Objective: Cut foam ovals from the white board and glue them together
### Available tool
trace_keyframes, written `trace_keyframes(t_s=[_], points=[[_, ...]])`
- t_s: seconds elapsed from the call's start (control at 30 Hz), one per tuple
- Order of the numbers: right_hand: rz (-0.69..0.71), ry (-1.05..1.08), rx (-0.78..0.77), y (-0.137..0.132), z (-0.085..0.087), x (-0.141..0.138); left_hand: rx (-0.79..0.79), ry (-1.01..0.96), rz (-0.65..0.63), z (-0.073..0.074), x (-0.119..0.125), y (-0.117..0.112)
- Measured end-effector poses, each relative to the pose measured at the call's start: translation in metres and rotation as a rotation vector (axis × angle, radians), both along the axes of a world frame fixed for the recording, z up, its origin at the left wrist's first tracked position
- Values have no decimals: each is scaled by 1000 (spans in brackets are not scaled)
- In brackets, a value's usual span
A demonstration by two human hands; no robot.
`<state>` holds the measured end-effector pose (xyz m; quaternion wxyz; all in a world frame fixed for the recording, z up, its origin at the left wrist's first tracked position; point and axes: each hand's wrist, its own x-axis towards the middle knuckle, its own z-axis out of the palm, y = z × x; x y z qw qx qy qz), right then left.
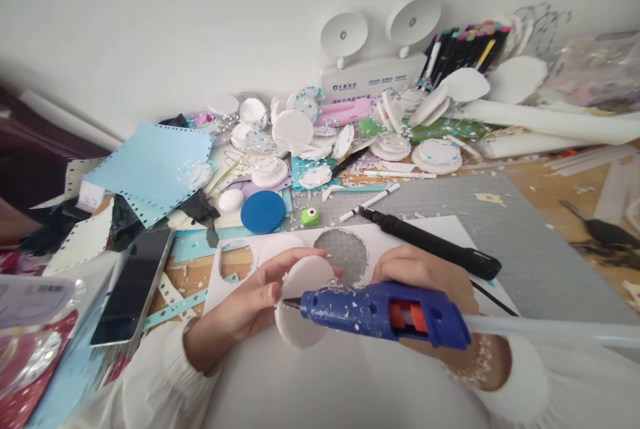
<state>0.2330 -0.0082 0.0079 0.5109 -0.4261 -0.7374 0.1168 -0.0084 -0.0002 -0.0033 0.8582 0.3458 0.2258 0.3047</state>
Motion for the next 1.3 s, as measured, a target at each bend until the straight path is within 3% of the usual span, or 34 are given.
trace_keyframes(t_s=[0.1, 0.6, 0.97, 1.3], points=[[115, -75, 20, 1, -5, 8, 4, -1, 4, 0, 0, 0], [69, 48, 34, 7, -9, 10, -15, -27, 40, -4, -1, 1], [-67, 81, 122, 14, -10, 5, 64, -53, 42, -1, -1, 2], [-165, -7, 148, 15, -4, 4, 26, -57, 83, 0, -3, 1]])
